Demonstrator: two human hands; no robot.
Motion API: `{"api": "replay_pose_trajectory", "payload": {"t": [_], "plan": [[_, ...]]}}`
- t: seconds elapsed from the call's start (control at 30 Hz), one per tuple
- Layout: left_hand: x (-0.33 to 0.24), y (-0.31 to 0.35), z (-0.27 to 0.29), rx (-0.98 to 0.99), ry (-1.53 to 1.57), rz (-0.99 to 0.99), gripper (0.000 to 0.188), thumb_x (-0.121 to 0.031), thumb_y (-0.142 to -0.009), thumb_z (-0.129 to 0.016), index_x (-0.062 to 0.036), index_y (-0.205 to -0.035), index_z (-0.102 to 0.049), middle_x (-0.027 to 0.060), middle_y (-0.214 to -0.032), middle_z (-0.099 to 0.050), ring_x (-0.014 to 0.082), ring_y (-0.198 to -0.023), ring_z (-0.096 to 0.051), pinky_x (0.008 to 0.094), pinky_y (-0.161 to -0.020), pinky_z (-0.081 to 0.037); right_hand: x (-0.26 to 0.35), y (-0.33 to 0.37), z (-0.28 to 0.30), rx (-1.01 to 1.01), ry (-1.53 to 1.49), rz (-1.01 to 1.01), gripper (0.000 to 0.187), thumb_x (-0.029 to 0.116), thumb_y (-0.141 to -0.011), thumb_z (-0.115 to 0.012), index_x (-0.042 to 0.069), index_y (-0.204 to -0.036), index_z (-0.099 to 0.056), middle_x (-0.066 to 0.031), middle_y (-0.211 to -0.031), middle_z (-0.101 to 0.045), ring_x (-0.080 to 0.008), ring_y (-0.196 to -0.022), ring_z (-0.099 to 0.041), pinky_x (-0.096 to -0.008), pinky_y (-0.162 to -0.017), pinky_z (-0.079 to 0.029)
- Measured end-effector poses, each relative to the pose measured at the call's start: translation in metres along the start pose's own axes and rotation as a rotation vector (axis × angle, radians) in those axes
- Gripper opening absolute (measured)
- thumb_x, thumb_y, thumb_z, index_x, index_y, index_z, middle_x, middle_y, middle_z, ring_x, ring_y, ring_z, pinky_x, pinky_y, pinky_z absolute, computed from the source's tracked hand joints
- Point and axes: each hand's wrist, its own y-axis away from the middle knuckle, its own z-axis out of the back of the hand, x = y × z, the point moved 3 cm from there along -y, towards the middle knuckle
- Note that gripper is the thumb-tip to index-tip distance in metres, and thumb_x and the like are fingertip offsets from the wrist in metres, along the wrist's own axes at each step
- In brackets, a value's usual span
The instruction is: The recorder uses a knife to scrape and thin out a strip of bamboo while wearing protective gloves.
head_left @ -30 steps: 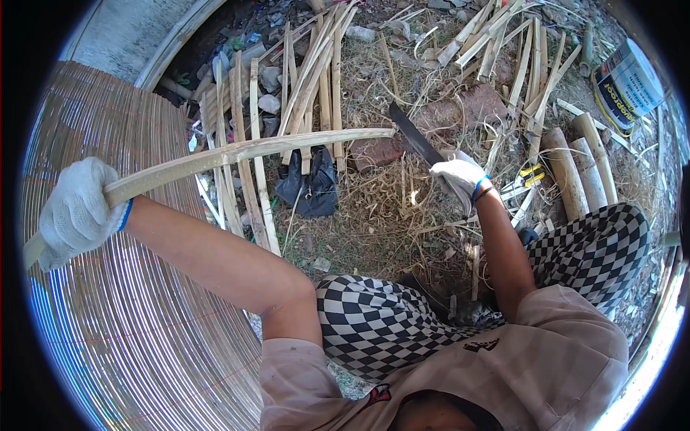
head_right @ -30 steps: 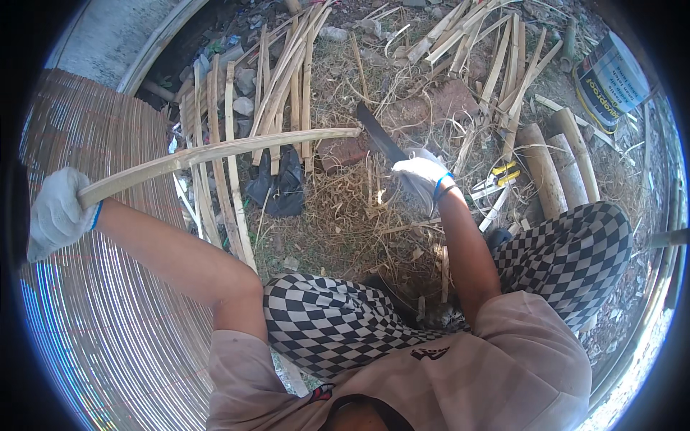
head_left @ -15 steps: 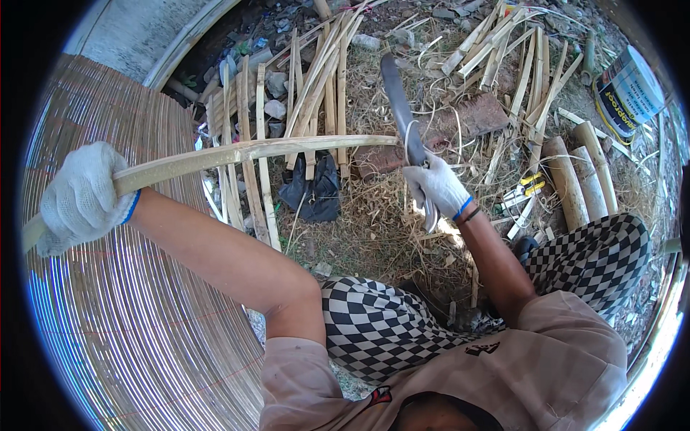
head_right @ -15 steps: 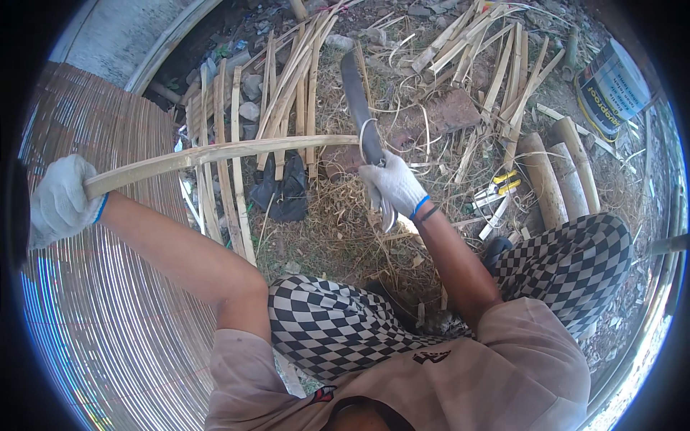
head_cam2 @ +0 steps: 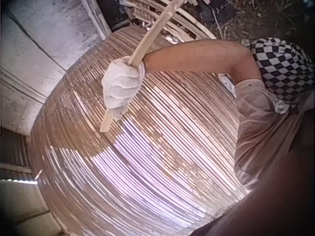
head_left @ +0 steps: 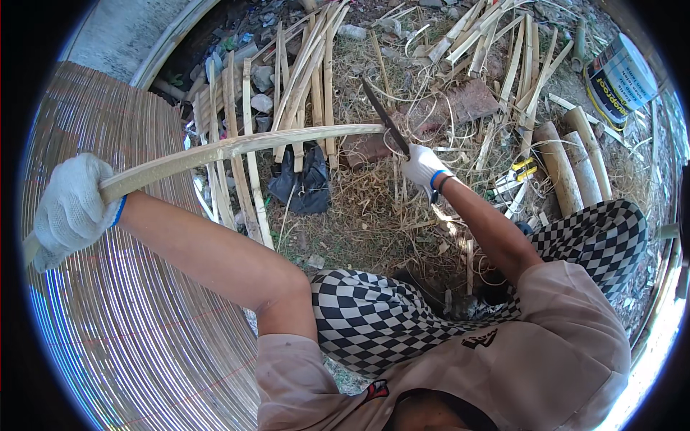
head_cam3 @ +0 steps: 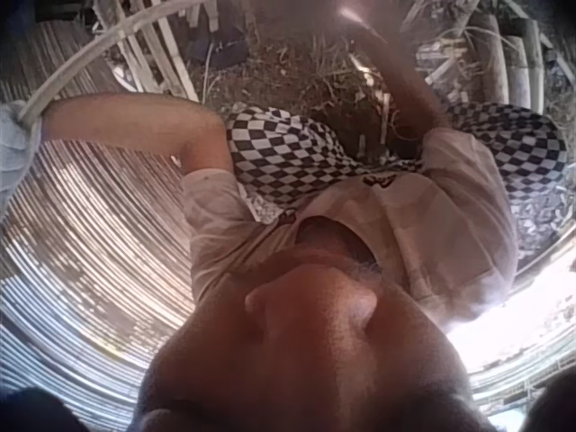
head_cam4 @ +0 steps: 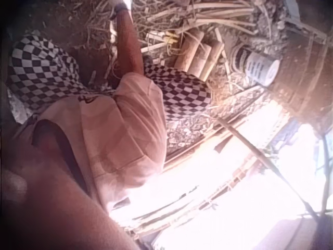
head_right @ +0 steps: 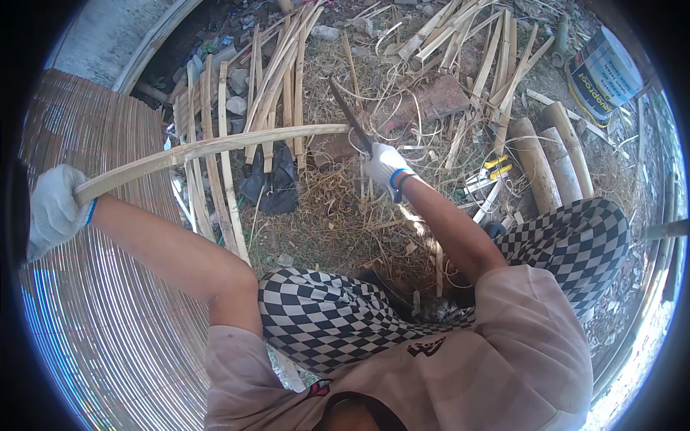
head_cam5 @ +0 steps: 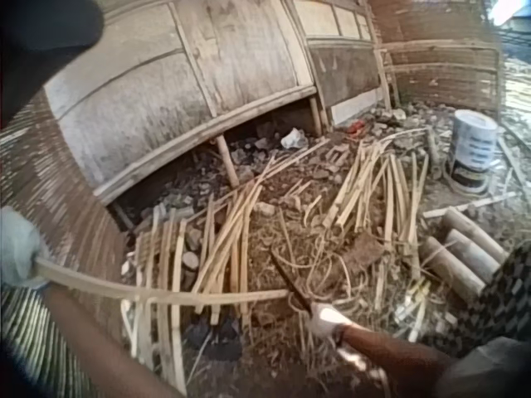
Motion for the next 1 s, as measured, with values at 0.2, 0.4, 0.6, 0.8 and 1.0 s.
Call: {"api": "replay_pose_trajectory", "payload": {"t": [0.2, 0.4, 0.6, 0.8, 1.0], "plan": [[-0.001, -0.029, -0.032, 0.016, 0.449, -0.108, 0.032, -0.011, -0.089, -0.063, -0.0191, -0.06, -0.053, -0.0089, -0.052, -0.054, 0.0007, -0.037, -0.048, 0.0149, -0.032, -0.033, 0.082, 0.031, 0.022, 0.075, 0.155, 0.27, 0.029, 0.02, -0.083, -0.061, 0.002, -0.107, -0.056, -0.0231, -0.079, -0.067, -0.0426, -0.08, -0.067, -0.0498, -0.073, -0.055], [0.026, -0.028, -0.031, -0.035, 0.543, -0.168, 0.033, -0.011, -0.089, -0.062, -0.0174, -0.059, -0.05, -0.0041, -0.053, -0.052, 0.0049, -0.039, -0.047, 0.0166, -0.032, -0.029, -0.004, -0.031, 0.005, 0.056, 0.17, -0.024, 0.036, 0.022, -0.082, -0.061, 0.0, -0.111, -0.063, -0.0255, -0.091, -0.07, -0.0411, -0.09, -0.069, -0.0476, -0.079, -0.056], [0.022, -0.055, -0.056, 0.316, 0.599, -0.09, 0.034, -0.007, -0.088, -0.056, -0.0187, -0.059, -0.044, -0.0034, -0.051, -0.047, 0.0037, -0.039, -0.039, 0.0238, -0.033, -0.018, 0.073, 0.026, 0.026, 0.045, 0.123, 0.231, 0.038, 0.02, -0.08, -0.06, 0.001, -0.112, -0.059, -0.0245, -0.088, -0.069, -0.0423, -0.086, -0.068, -0.0491, -0.076, -0.055], [0.008, -0.062, -0.046, 0.469, 0.693, -0.095, 0.04, -0.033, -0.094, -0.066, -0.0155, -0.06, -0.054, -0.0033, -0.05, -0.052, 0.0042, -0.037, -0.049, 0.0179, -0.033, -0.033, 0.107, 0.046, 0.038, 0.031, 0.073, 0.41, 0.035, 0.021, -0.082, -0.062, 0.006, -0.114, -0.06, -0.0213, -0.077, -0.068, -0.0408, -0.076, -0.068, -0.0489, -0.068, -0.055], [0.022, -0.05, -0.038, 0.508, 0.763, -0.116, 0.03, -0.026, -0.091, -0.068, -0.0105, -0.066, -0.059, 0.0002, -0.051, -0.055, 0.0074, -0.038, -0.053, 0.0191, -0.033, -0.037, 0.019, 0.008, 0.019, 0.098, 0.038, 0.051, 0.036, 0.02, -0.083, -0.06, 0.0, -0.113, -0.063, -0.0262, -0.085, -0.069, -0.0397, -0.083, -0.07, -0.0458, -0.072, -0.055]]}}
